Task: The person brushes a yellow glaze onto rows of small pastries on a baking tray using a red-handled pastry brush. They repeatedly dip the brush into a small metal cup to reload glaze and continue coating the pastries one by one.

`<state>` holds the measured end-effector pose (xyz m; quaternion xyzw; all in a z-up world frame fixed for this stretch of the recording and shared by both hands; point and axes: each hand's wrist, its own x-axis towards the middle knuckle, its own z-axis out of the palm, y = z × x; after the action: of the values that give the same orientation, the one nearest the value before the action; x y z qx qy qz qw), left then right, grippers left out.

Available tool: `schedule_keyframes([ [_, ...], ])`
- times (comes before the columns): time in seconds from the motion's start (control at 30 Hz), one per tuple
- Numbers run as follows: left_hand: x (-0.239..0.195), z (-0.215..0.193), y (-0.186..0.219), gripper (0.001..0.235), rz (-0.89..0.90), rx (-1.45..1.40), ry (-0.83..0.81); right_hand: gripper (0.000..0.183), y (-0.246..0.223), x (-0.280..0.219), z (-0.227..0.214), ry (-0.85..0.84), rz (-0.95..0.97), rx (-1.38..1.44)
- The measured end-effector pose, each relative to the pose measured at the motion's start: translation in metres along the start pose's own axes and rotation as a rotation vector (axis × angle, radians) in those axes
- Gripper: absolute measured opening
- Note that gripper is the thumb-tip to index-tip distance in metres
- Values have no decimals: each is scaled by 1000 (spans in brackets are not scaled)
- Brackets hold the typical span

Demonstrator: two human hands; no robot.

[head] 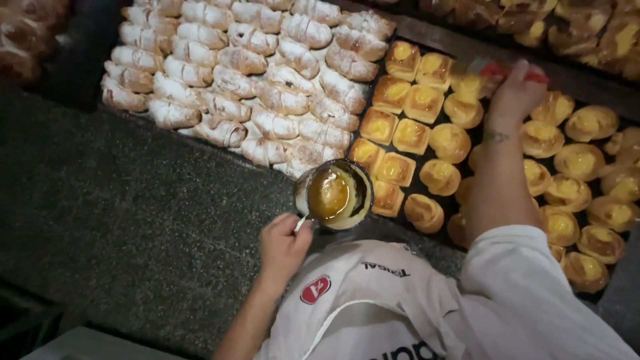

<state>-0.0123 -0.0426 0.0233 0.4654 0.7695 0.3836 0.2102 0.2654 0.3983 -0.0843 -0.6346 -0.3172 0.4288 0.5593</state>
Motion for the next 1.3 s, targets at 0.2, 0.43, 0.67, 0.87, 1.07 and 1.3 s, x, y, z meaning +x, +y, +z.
schedule_keyframes([
  [0.2,0,-4,1,36,9,-4,-6,30,-18,-52,-12,-706,-787,-848],
  [0.43,-1,-9,-6,32,80,-111,34,34,-13,-128,-74,-686,-729,-1212],
  [0.67,-7,-18,-6,32,146,-128,16,22,-5,-211,-113,-627,-813,-1107],
  [0.87,-21,-28,-15,32,209,-163,1,38,2,-279,-152,-688,-570,-1188],
  [1.07,-34,-33,-26,32,216,-176,-27,29,-12,-336,-186,-672,-573,-1091],
  [1.3,-44,-20,-32,24,236,22,-63,16,-75,-362,-198,-559,-497,-258],
])
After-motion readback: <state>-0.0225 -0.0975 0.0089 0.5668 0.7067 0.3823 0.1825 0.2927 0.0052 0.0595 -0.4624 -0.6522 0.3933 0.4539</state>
